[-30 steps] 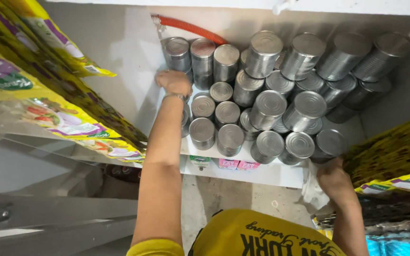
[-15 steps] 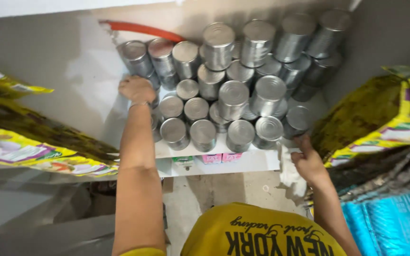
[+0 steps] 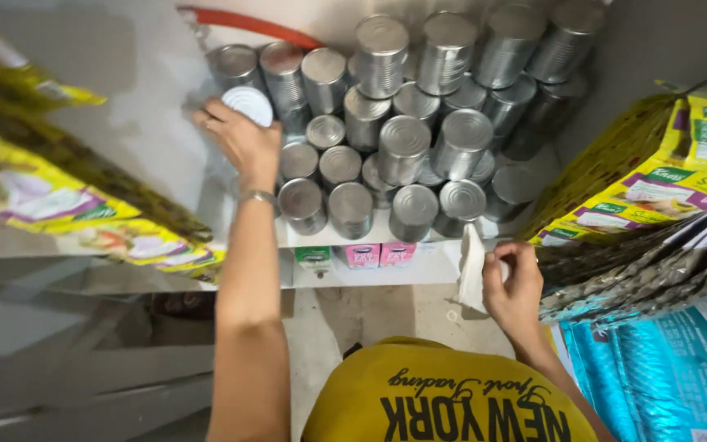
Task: Wiping down and organizing canned goods on a retail or storage shelf.
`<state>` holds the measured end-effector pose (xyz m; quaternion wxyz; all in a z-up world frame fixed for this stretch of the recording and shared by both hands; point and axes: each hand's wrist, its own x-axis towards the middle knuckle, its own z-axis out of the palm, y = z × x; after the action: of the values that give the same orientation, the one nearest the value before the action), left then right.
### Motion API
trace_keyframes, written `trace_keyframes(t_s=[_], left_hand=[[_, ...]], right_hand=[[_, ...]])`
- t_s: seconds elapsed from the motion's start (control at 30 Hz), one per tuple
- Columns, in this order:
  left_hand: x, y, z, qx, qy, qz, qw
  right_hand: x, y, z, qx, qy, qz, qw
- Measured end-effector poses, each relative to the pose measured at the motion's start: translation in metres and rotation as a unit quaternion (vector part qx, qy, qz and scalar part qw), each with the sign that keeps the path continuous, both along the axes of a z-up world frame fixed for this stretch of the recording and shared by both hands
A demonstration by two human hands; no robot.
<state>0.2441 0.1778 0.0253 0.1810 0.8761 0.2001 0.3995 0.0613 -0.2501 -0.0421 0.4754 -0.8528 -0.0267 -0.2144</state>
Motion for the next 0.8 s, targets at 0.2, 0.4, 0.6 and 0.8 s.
trace_keyframes(t_s=[0.2,0.4,0.6,0.8], left_hand=[[-0.117,-0.075,0.035,-0.109,-0.131,-0.154,0.973],[-0.202,-0.156,0.01,-0.469,-0.134,-0.43,0.76],[-0.218,-0.171,-0.009,-0.56,-0.091,-0.493,0.66],[-0.214,-0.167,-0.008,-0.684,0.013,-0.493,0.538]], right_hand=[[-0.009,0.017,0.023,0.213,-0.115,0.134,0.961],[-0.005,0.062,0.08,0.368,-0.197,0.178,0.891],[-0.005,0.088,0.079,-0.01,-0.288,0.309,0.906],[-0.009,0.094,0.066,0.428,0.008,0.358,0.83]])
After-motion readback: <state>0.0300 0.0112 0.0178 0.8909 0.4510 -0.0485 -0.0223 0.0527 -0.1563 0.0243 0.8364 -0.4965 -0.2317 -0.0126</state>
